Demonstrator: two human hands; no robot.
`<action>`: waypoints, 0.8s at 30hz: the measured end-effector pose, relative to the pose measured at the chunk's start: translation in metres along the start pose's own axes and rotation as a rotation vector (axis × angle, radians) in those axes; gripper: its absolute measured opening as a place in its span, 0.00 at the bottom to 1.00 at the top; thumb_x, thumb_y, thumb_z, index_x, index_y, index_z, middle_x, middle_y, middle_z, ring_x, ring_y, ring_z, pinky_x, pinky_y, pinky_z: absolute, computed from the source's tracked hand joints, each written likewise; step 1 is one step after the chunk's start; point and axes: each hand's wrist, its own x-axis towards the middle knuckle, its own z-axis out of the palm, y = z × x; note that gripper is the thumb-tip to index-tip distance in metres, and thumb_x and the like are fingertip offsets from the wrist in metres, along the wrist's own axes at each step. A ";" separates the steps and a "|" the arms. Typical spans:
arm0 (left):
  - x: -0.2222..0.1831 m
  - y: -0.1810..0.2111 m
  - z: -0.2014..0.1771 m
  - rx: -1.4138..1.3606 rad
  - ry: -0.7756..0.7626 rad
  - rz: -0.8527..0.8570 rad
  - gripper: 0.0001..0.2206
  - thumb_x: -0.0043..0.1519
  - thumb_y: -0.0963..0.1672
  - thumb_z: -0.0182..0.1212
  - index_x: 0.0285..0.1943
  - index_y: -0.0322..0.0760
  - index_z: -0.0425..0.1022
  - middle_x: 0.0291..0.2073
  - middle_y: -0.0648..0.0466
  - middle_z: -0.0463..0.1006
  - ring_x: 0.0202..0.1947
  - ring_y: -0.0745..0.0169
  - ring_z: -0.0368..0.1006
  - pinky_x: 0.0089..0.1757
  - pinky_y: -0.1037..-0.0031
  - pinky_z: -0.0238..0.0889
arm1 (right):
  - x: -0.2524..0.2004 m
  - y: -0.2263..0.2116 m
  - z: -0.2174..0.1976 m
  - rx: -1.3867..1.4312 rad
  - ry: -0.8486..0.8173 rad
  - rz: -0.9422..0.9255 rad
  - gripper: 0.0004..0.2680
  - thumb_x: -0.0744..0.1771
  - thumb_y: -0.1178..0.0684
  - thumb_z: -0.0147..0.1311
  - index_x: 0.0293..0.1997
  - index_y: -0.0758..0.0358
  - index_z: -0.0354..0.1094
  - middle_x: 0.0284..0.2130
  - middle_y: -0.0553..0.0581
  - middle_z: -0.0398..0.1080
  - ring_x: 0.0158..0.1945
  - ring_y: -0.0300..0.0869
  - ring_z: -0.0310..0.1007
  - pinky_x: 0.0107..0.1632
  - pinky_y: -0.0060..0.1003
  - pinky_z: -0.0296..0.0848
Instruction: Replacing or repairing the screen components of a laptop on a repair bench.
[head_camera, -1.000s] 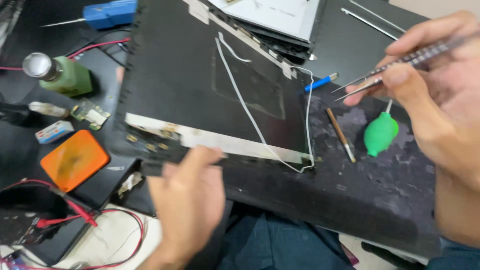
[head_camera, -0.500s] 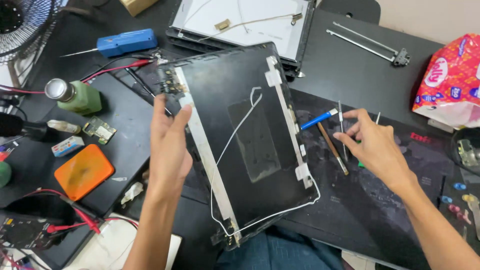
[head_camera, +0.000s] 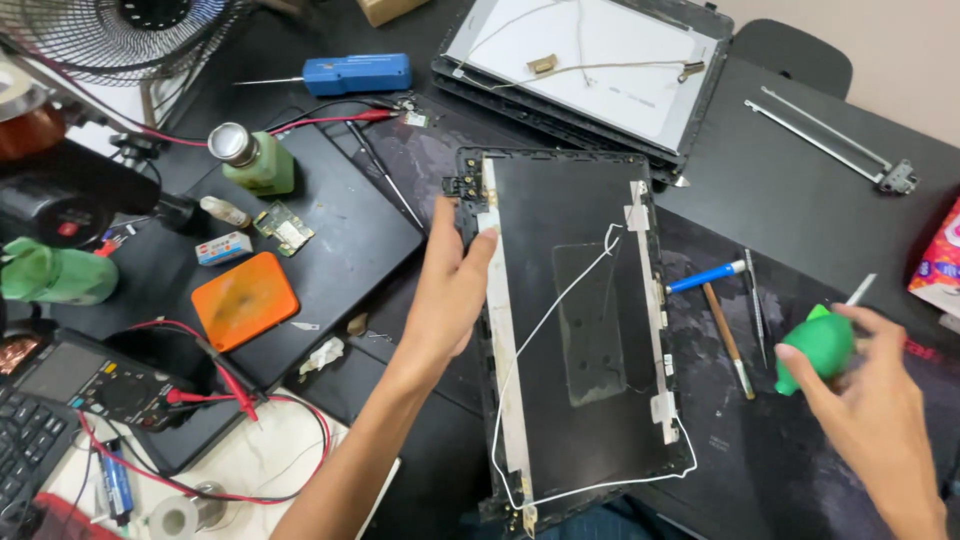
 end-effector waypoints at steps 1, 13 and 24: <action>-0.001 -0.008 -0.005 0.158 0.017 0.108 0.26 0.70 0.36 0.50 0.78 0.28 0.49 0.67 0.45 0.64 0.62 0.65 0.61 0.60 0.75 0.56 | 0.003 0.012 0.004 0.087 0.014 -0.024 0.23 0.67 0.45 0.65 0.65 0.67 0.60 0.44 0.67 0.70 0.39 0.53 0.77 0.44 0.48 0.76; -0.030 0.002 -0.008 0.289 0.107 0.068 0.18 0.68 0.38 0.49 0.68 0.30 0.58 0.48 0.48 0.72 0.43 0.66 0.65 0.45 0.74 0.64 | 0.064 -0.090 0.001 1.170 -0.315 -0.209 0.18 0.70 0.59 0.53 0.68 0.64 0.54 0.49 0.63 0.69 0.48 0.51 0.76 0.54 0.48 0.78; -0.033 0.010 -0.006 0.394 0.158 -0.119 0.13 0.67 0.41 0.50 0.59 0.32 0.58 0.24 0.49 0.70 0.23 0.66 0.64 0.27 0.66 0.61 | 0.082 -0.201 0.002 1.406 -0.461 -0.371 0.15 0.68 0.57 0.56 0.60 0.64 0.57 0.47 0.60 0.69 0.52 0.46 0.71 0.60 0.44 0.73</action>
